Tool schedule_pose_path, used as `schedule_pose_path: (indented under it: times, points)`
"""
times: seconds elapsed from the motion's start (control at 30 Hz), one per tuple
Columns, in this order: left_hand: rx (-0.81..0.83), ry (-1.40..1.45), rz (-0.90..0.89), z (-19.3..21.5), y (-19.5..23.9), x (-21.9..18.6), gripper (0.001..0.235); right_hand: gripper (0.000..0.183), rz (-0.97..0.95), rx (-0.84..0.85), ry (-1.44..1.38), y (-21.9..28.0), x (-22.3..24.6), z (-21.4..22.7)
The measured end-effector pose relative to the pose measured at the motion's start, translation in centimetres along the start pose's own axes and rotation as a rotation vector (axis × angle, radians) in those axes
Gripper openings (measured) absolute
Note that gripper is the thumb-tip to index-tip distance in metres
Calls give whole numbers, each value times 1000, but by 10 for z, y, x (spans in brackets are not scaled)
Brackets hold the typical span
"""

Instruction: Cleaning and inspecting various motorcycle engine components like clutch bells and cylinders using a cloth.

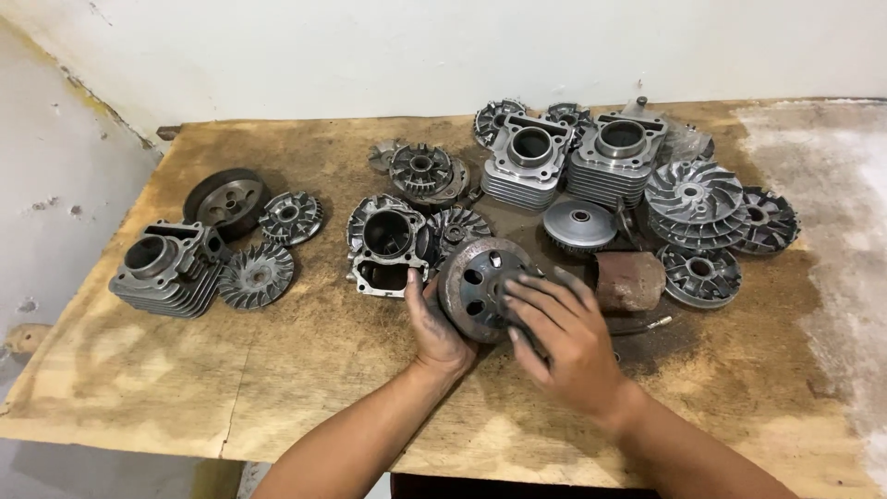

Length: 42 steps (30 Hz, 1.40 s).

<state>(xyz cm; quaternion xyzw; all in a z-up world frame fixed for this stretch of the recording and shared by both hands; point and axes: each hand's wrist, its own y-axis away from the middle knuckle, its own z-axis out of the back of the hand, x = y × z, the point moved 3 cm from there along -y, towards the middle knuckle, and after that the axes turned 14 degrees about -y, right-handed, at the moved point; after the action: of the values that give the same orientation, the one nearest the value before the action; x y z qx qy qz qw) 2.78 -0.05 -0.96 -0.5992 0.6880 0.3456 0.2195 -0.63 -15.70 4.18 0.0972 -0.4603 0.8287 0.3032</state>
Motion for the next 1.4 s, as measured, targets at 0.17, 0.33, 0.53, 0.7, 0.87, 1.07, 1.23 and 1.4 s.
schedule_pose_path:
  times: [0.17,0.33,0.53,0.7,0.87,1.07,1.23,1.4]
  points:
    - [53,47,-38,20,-11,12,81,29,100,40,-63,5,-2,-9]
    - [-10,25,-9,7,-3,6,86,36,-24,-8,82,2,-6,-3]
    - [-48,37,13,-24,13,-9,84,35,81,68,-48,0,-3,-4]
    - [-291,88,-158,-48,30,-23,66,29,-7,-22,90,5,-13,0]
    - [-262,126,-159,-37,20,-18,66,33,59,23,-29,10,-13,-12]
    - [-308,72,-180,-41,23,-18,65,36,-6,13,68,5,-18,-6]
    - [-322,114,-190,-41,21,-18,63,26,4,-24,55,14,-19,-9]
    - [-305,141,-155,-62,36,-30,62,43,81,58,-49,8,-14,-15]
